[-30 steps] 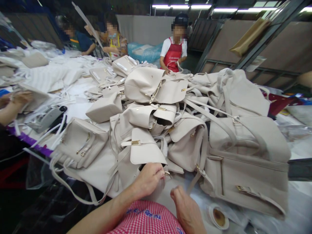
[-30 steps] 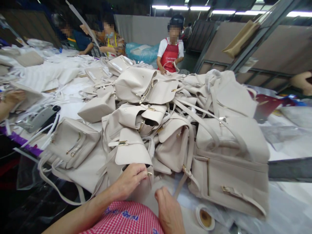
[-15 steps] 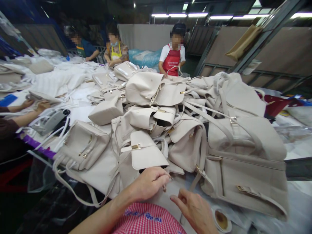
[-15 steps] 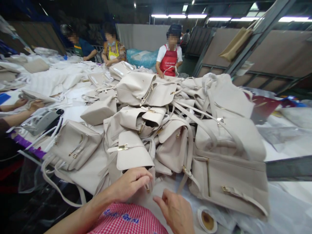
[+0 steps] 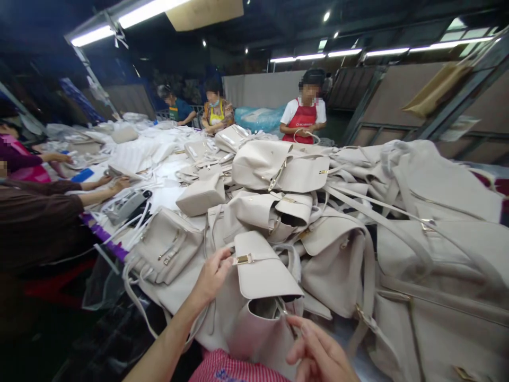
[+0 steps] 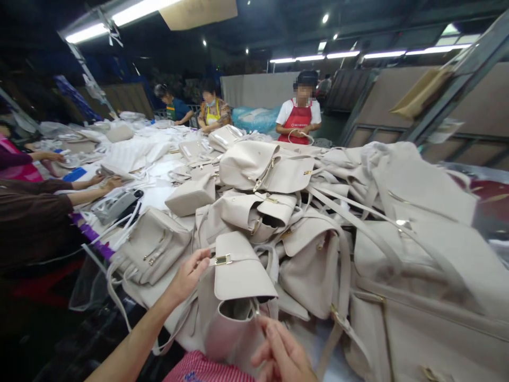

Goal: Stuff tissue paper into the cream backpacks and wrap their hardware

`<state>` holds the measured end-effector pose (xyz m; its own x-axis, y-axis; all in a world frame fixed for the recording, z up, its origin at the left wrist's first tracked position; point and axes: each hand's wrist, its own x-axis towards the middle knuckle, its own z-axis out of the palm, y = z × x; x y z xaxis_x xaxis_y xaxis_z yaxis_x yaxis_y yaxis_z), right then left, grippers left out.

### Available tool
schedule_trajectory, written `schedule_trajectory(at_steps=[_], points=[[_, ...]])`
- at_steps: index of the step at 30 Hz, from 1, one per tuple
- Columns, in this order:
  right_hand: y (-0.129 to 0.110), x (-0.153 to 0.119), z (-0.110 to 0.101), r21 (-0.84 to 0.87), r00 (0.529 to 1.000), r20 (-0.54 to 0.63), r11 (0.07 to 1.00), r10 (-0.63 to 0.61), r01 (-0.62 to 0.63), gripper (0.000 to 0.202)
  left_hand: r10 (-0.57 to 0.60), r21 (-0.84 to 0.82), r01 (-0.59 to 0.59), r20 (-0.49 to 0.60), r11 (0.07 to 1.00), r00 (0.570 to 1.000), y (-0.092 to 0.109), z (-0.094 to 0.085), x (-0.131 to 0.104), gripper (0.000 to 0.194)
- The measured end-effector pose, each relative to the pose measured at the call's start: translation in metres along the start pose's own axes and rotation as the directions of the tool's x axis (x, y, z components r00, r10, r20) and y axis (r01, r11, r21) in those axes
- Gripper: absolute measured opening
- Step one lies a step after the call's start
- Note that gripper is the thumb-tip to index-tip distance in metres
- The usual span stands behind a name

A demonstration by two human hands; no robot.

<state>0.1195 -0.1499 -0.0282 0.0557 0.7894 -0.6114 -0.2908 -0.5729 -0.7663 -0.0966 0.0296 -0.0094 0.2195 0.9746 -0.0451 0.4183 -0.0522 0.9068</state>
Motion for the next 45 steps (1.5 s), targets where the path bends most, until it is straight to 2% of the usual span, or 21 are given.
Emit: schedule_trajectory(at_steps=[1, 3, 4, 6, 9, 13, 15, 18, 23, 27, 29, 31, 33, 36, 41, 45], points=[[-0.004, 0.005, 0.008, 0.090, 0.998, 0.039, 0.994, 0.053, -0.056, 0.077, -0.016, 0.006, 0.016, 0.032, 1.000, 0.999, -0.003, 0.004, 0.006, 0.029], [-0.012, 0.019, 0.021, 0.175, 0.995, 0.048, 0.980, 0.083, -0.090, 0.075, -0.068, 0.002, 0.069, 0.100, 0.998, 0.993, -0.005, 0.011, 0.015, 0.025], [-0.017, 0.027, 0.025, 0.192, 0.998, 0.011, 0.980, 0.057, -0.058, 0.068, -0.096, -0.010, 0.098, 0.136, 0.995, 0.986, -0.005, 0.015, 0.017, 0.028], [-0.031, 0.042, 0.028, 0.201, 0.992, -0.108, 0.976, -0.061, 0.082, 0.057, -0.116, -0.050, 0.130, 0.219, 0.990, 0.969, -0.001, 0.022, 0.013, 0.036], [-0.059, 0.056, 0.020, 0.189, 0.945, -0.194, 0.935, -0.263, 0.299, 0.051, -0.107, -0.182, 0.175, 0.330, 0.968, 0.938, 0.004, 0.029, -0.012, 0.042], [-0.084, 0.059, -0.003, 0.089, 0.923, -0.103, 0.921, -0.370, 0.379, 0.044, -0.187, -0.388, 0.288, 0.278, 0.875, 0.942, -0.001, 0.037, -0.055, 0.045], [-0.081, 0.059, -0.014, 0.017, 0.919, -0.078, 0.921, -0.387, 0.389, 0.044, -0.247, -0.385, 0.378, 0.348, 0.842, 0.905, -0.005, 0.044, -0.066, 0.048], [-0.055, 0.060, -0.022, -0.063, 0.900, -0.163, 0.915, -0.404, 0.399, 0.045, -0.333, -0.339, 0.496, 0.437, 0.799, 0.835, -0.011, 0.057, -0.068, 0.052], [0.010, 0.037, -0.036, -0.212, 0.852, -0.345, 0.917, -0.394, 0.339, 0.039, -0.378, -0.322, 0.575, 0.504, 0.752, 0.777, -0.013, 0.064, -0.059, 0.047], [0.074, -0.011, -0.070, -0.425, 0.826, -0.465, 0.899, -0.318, 0.107, 0.017, -0.379, -0.332, 0.683, 0.638, 0.651, 0.671, -0.012, 0.065, -0.061, 0.039], [0.110, -0.038, -0.089, -0.532, 0.789, -0.524, 0.846, -0.321, -0.009, 0.019, -0.346, -0.349, 0.718, 0.696, 0.603, 0.629, -0.012, 0.067, -0.062, 0.037], [0.142, -0.059, -0.103, -0.603, 0.762, -0.561, 0.791, -0.323, -0.108, 0.034, -0.329, -0.357, 0.730, 0.718, 0.582, 0.614, -0.014, 0.071, -0.062, 0.036], [0.166, -0.067, -0.113, -0.650, 0.734, -0.595, 0.732, -0.326, -0.202, 0.037, -0.354, -0.361, 0.734, 0.699, 0.576, 0.622, -0.016, 0.075, -0.062, 0.033], [0.178, -0.055, -0.120, -0.716, 0.707, -0.604, 0.639, -0.367, -0.280, 0.036, -0.404, -0.382, 0.740, 0.654, 0.554, 0.640, -0.019, 0.079, -0.063, 0.030], [0.161, -0.004, -0.125, -0.782, 0.675, -0.601, 0.490, -0.428, -0.386, 0.046, -0.442, -0.415, 0.722, 0.588, 0.554, 0.677, -0.009, 0.080, -0.071, 0.022], [0.158, 0.013, -0.123, -0.809, 0.690, -0.580, 0.404, -0.433, -0.427, 0.047, -0.439, -0.432, 0.711, 0.574, 0.554, 0.691, -0.005, 0.078, -0.075, 0.026]])
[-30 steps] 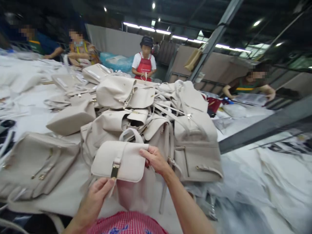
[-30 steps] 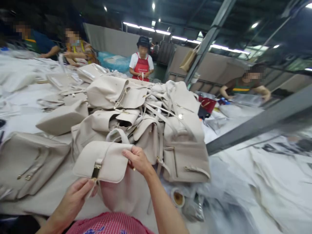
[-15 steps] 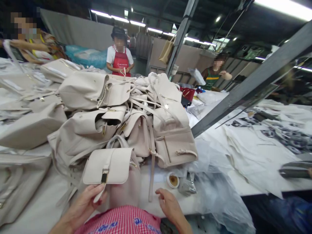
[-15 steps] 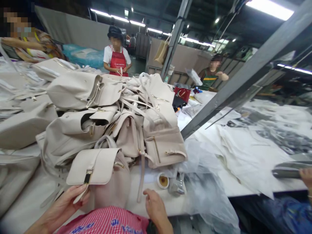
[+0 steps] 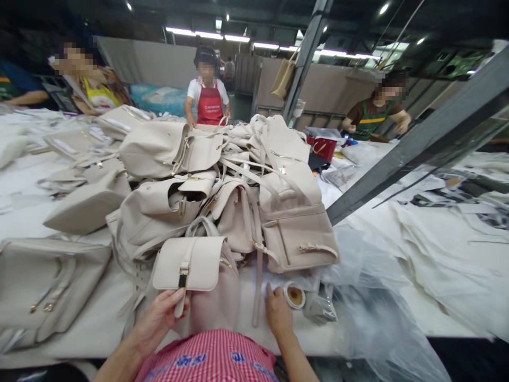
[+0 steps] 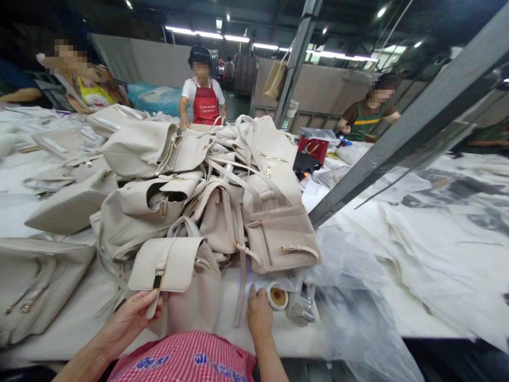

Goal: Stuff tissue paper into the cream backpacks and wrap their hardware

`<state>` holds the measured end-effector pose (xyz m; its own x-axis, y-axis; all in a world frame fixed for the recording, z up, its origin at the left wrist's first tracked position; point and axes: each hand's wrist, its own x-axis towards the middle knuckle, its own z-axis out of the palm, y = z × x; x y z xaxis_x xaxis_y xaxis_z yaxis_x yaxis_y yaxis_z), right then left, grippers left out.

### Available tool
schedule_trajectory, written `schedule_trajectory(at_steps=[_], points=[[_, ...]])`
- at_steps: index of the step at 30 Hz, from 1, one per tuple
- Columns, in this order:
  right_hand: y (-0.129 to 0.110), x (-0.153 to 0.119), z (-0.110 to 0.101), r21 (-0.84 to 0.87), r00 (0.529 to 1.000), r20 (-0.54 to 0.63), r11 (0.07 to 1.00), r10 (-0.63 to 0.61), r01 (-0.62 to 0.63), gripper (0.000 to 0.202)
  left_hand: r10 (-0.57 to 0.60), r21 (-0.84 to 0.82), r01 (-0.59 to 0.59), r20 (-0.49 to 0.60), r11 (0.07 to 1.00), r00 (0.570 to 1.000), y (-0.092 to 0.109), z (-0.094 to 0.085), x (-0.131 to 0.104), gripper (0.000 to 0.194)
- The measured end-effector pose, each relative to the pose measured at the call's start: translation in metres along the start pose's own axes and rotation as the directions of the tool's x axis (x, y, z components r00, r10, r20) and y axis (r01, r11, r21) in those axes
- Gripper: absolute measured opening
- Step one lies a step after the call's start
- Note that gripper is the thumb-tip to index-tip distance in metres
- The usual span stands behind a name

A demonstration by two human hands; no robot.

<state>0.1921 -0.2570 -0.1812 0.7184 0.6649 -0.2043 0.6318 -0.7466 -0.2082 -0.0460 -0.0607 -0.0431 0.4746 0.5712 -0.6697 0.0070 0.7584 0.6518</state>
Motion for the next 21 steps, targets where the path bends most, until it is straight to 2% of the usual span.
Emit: schedule_trajectory(at_steps=[5, 9, 11, 13, 15, 18, 21], points=[[0.015, -0.019, 0.000, -0.042, 1.000, -0.004, 0.999, -0.010, 0.010, 0.044, 0.008, -0.015, -0.008, -0.032, 1.000, 0.999, -0.008, -0.011, 0.006, 0.028], [0.041, -0.026, -0.009, -0.101, 0.978, -0.009, 0.973, 0.206, -0.206, 0.052, 0.001, 0.027, 0.000, -0.031, 1.000, 1.000, -0.010, -0.015, 0.008, 0.027], [0.050, -0.024, -0.014, -0.137, 0.968, 0.024, 0.960, 0.248, -0.242, 0.048, -0.008, 0.041, 0.010, -0.036, 0.999, 0.999, -0.008, -0.012, 0.008, 0.027], [0.052, -0.019, -0.018, -0.157, 0.974, 0.040, 0.964, 0.221, -0.213, 0.045, -0.022, 0.048, 0.024, -0.043, 0.999, 0.999, -0.006, -0.008, 0.008, 0.027], [0.044, -0.016, -0.019, -0.172, 0.981, 0.024, 0.967, 0.193, -0.186, 0.045, -0.023, 0.043, 0.025, -0.041, 0.999, 0.999, -0.004, -0.006, 0.008, 0.028], [0.021, -0.010, -0.012, -0.188, 0.999, -0.033, 0.982, 0.026, -0.031, 0.044, -0.019, 0.042, 0.020, -0.024, 0.999, 1.000, -0.005, -0.008, 0.010, 0.032], [0.002, -0.006, 0.001, -0.195, 0.993, -0.056, 0.977, -0.104, 0.091, 0.041, -0.018, 0.060, 0.019, -0.014, 0.998, 1.000, -0.006, -0.012, 0.010, 0.034]])
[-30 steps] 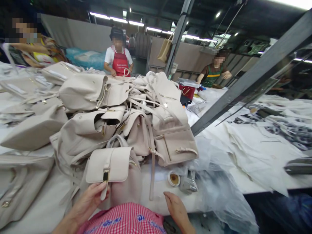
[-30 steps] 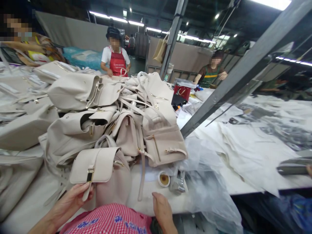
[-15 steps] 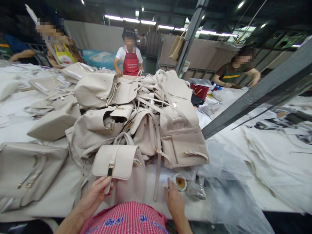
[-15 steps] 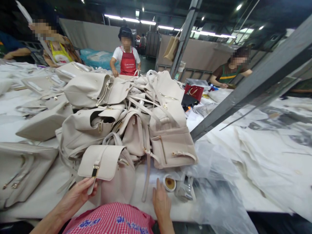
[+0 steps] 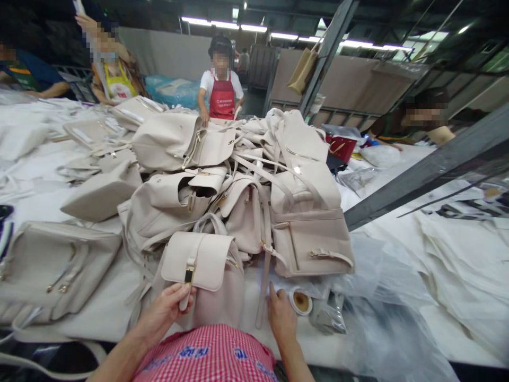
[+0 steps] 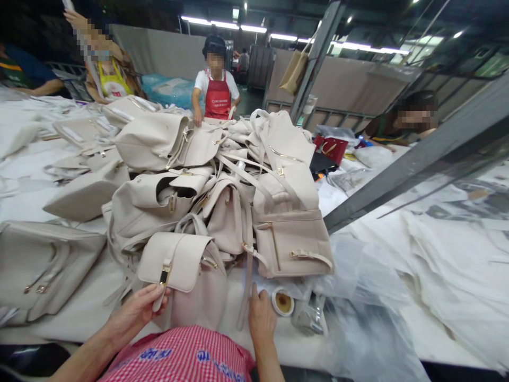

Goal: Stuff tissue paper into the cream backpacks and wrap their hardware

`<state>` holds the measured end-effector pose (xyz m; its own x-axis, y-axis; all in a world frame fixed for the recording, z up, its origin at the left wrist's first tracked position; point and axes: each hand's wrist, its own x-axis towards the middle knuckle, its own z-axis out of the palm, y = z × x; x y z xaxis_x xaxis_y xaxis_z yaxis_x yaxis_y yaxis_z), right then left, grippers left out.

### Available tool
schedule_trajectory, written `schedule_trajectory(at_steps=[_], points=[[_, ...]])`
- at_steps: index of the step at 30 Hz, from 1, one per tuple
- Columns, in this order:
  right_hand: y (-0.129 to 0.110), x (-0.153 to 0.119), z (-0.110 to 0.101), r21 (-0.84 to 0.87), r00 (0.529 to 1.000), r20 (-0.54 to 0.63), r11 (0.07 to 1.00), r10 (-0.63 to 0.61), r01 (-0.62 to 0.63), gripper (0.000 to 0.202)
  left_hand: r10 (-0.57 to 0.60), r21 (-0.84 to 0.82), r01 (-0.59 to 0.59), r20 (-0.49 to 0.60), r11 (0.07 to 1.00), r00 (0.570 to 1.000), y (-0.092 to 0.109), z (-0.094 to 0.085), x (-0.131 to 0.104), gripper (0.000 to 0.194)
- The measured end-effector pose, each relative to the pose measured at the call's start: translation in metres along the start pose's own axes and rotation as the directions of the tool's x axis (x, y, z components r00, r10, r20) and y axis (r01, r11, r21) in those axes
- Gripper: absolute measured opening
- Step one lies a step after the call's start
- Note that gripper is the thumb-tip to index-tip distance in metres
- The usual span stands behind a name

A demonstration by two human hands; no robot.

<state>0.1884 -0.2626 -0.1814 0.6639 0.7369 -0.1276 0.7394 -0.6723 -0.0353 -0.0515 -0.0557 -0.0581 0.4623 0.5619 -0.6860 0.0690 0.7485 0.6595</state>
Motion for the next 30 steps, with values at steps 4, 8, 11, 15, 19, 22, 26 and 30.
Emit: schedule_trajectory(at_steps=[4, 8, 11, 15, 19, 22, 26, 30], points=[[-0.002, -0.001, 0.012, 0.009, 0.999, -0.025, 0.999, -0.036, 0.037, 0.030, 0.011, 0.068, -0.012, 0.013, 0.998, 1.000, 0.003, -0.001, -0.004, 0.038], [0.005, 0.003, 0.019, 0.046, 0.995, -0.082, 0.997, -0.064, 0.068, 0.024, -0.013, 0.180, 0.004, 0.050, 0.984, 0.999, 0.005, -0.002, -0.010, 0.045], [0.003, 0.013, 0.022, 0.072, 0.992, -0.115, 0.996, -0.052, 0.061, 0.030, -0.051, 0.254, 0.029, 0.082, 0.967, 0.995, 0.002, -0.004, -0.011, 0.047], [0.001, 0.022, 0.022, 0.117, 0.993, -0.117, 0.993, -0.020, 0.034, 0.031, -0.065, 0.302, 0.034, 0.092, 0.953, 0.994, -0.003, -0.008, -0.009, 0.046], [0.009, 0.028, 0.019, 0.214, 0.993, -0.107, 0.975, -0.039, 0.061, 0.019, -0.034, 0.288, 0.010, 0.076, 0.958, 0.997, -0.006, -0.009, -0.007, 0.045], [0.014, 0.031, 0.018, 0.315, 0.994, -0.098, 0.945, -0.056, 0.084, 0.021, -0.034, 0.292, 0.014, 0.066, 0.956, 0.997, -0.006, -0.008, -0.007, 0.046], [0.023, 0.036, 0.014, 0.491, 0.995, -0.096, 0.867, -0.041, 0.083, 0.022, -0.039, 0.304, 0.017, 0.065, 0.952, 0.997, -0.005, -0.009, -0.009, 0.048], [0.037, 0.036, 0.005, 0.684, 0.997, -0.065, 0.727, -0.032, 0.067, 0.021, -0.063, 0.347, 0.026, 0.094, 0.937, 0.994, -0.004, -0.012, -0.016, 0.049]])
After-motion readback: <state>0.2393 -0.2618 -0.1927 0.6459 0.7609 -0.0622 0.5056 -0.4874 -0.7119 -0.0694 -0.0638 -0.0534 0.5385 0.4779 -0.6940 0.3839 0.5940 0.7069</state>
